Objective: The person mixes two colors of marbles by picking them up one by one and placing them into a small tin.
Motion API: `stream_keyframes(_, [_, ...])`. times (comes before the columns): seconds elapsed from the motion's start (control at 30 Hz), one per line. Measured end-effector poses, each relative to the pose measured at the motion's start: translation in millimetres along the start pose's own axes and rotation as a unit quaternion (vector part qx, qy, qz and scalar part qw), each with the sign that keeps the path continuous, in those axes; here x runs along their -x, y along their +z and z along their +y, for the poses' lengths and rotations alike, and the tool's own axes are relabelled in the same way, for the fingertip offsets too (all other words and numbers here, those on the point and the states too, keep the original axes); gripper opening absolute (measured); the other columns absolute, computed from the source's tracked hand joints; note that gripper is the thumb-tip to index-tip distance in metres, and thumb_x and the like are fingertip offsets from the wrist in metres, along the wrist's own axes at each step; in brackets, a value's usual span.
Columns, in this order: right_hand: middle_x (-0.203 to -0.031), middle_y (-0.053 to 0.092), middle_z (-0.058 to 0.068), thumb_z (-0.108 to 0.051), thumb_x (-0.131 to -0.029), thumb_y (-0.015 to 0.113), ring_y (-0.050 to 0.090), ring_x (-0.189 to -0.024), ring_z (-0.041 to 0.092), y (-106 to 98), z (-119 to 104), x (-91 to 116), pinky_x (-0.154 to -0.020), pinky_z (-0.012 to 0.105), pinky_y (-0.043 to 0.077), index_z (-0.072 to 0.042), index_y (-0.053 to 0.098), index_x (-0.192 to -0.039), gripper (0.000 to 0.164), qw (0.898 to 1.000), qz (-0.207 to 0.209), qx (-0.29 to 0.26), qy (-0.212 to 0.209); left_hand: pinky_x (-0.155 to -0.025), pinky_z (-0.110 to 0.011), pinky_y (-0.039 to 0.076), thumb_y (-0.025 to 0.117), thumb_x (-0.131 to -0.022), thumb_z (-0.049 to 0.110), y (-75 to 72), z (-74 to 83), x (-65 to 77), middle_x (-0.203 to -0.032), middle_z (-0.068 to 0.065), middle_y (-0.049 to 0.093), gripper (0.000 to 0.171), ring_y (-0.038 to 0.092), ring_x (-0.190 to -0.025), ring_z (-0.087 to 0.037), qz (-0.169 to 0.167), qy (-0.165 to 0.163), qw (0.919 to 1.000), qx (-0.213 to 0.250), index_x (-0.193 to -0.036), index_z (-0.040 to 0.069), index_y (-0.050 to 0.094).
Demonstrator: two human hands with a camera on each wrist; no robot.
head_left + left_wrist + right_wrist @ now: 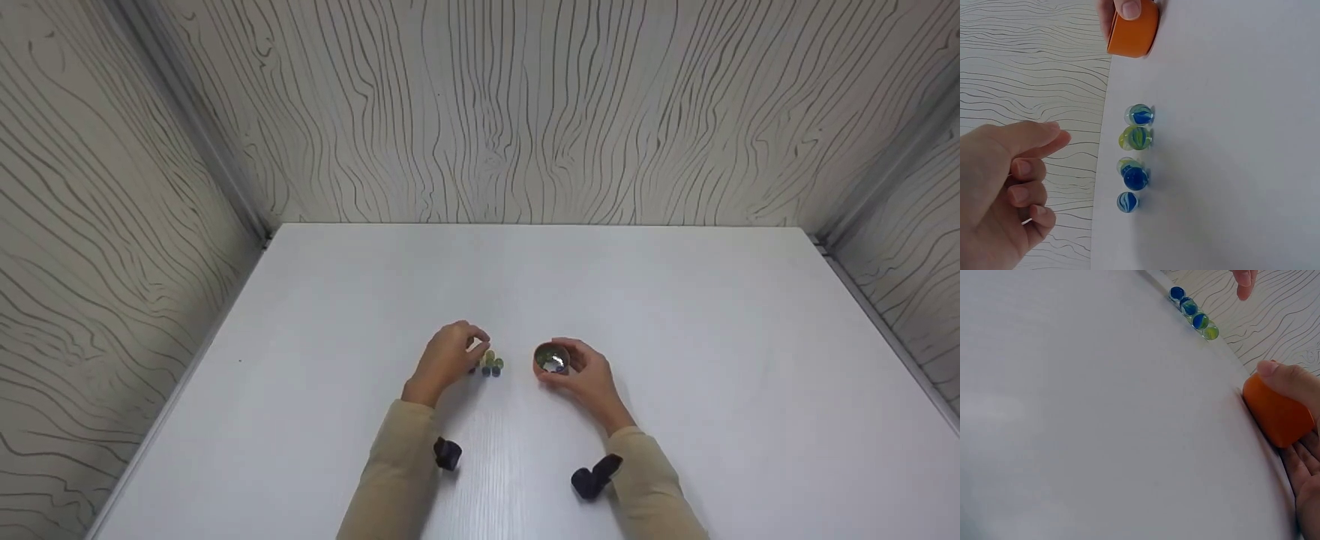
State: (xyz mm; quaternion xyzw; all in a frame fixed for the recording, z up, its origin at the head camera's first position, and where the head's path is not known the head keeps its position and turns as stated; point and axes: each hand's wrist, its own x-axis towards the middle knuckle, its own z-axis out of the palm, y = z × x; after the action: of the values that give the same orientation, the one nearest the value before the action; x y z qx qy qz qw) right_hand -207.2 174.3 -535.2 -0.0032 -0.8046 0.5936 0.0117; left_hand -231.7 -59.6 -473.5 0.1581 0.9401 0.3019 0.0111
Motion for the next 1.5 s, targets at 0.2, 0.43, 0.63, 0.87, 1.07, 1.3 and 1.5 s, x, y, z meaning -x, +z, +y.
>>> stream_keyframes(0.2, [-0.132, 0.06, 0.019, -0.009, -0.07, 0.084, 0.052, -0.131, 0.034, -0.2, 1.0, 0.0, -0.11, 0.041, 0.04, -0.001, 0.059, -0.125, 0.061, 1.0, 0.002, -0.009, -0.001, -0.071, -0.027, 0.049, 0.064, -0.092, 0.018, -0.3, -6.0, 1.7, -0.088, -0.007, 0.067, 0.017, 0.055, -0.079, -0.014, 0.007, 0.008, 0.9999, 0.0, -0.101, 0.007, 0.073])
stream_keyframes(0.43, [-0.131, 0.061, 0.019, -0.01, -0.069, 0.084, 0.053, -0.13, 0.035, 0.2, 1.5, 0.3, -0.11, 0.043, 0.041, -0.001, 0.06, -0.124, 0.06, 1.0, 0.004, -0.004, 0.002, -0.073, -0.028, 0.048, 0.064, -0.092, 0.02, 0.9, -11.5, 2.2, -0.089, -0.006, 0.067, 0.018, 0.054, -0.08, -0.013, 0.003, -0.014, 0.9999, 0.01, -0.101, 0.008, 0.073])
stream_keyframes(0.63, [-0.132, 0.059, 0.024, -0.003, -0.072, 0.081, 0.052, -0.13, 0.038, -0.1, -14.2, 5.8, -0.11, 0.045, 0.04, 0.004, 0.058, -0.124, 0.058, 1.0, 0.003, -0.004, 0.004, -0.077, -0.032, 0.05, 0.064, -0.092, 0.019, -0.5, -13.8, 3.3, -0.091, -0.008, 0.067, 0.017, 0.055, -0.082, -0.015, 0.0, -0.025, 0.9995, 0.017, -0.101, 0.008, 0.073])
stream_keyframes(0.87, [-0.132, 0.06, 0.021, -0.008, -0.07, 0.084, 0.053, -0.13, 0.036, 1.1, 1.2, -0.6, -0.11, 0.043, 0.041, 0.0, 0.059, -0.124, 0.06, 1.0, 0.006, -0.005, 0.0, -0.081, -0.035, 0.052, 0.064, -0.092, 0.018, -0.9, -17.2, 5.4, -0.096, -0.009, 0.069, 0.018, 0.057, -0.084, -0.016, 0.002, -0.038, 0.9991, 0.022, -0.102, 0.006, 0.073])
stream_keyframes(1.07, [-0.13, 0.061, 0.019, -0.009, -0.069, 0.085, 0.054, -0.129, 0.034, 0.2, 3.5, -0.9, -0.109, 0.041, 0.041, -0.001, 0.06, -0.124, 0.06, 1.0, 0.004, -0.007, -0.003, -0.078, -0.034, 0.051, 0.063, -0.092, 0.017, 0.3, -22.6, 6.0, -0.095, -0.01, 0.069, 0.018, 0.058, -0.085, -0.017, 0.003, -0.029, 0.9993, 0.025, -0.102, 0.006, 0.072])
stream_keyframes(1.3, [-0.133, 0.06, 0.018, -0.007, -0.07, 0.083, 0.052, -0.132, 0.032, -0.5, 3.0, -0.9, -0.11, 0.039, 0.04, -0.002, 0.059, -0.125, 0.06, 1.0, -0.004, -0.017, 0.007, -0.073, -0.031, 0.048, 0.063, -0.092, 0.016, 0.0, -26.7, 7.4, -0.087, -0.009, 0.066, 0.017, 0.055, -0.08, -0.016, 0.01, -0.016, 0.9995, 0.026, -0.101, 0.005, 0.072])
stream_keyframes(1.5, [-0.134, 0.059, 0.018, -0.007, -0.071, 0.083, 0.052, -0.132, 0.032, -1.1, 2.5, -0.5, -0.11, 0.038, 0.041, -0.002, 0.058, -0.126, 0.061, 1.0, -0.005, -0.017, 0.006, -0.073, -0.029, 0.046, 0.063, -0.092, 0.018, 1.1, -30.2, 6.9, -0.087, -0.008, 0.065, 0.018, 0.053, -0.079, -0.014, 0.007, -0.023, 0.9994, 0.027, -0.102, 0.006, 0.072])
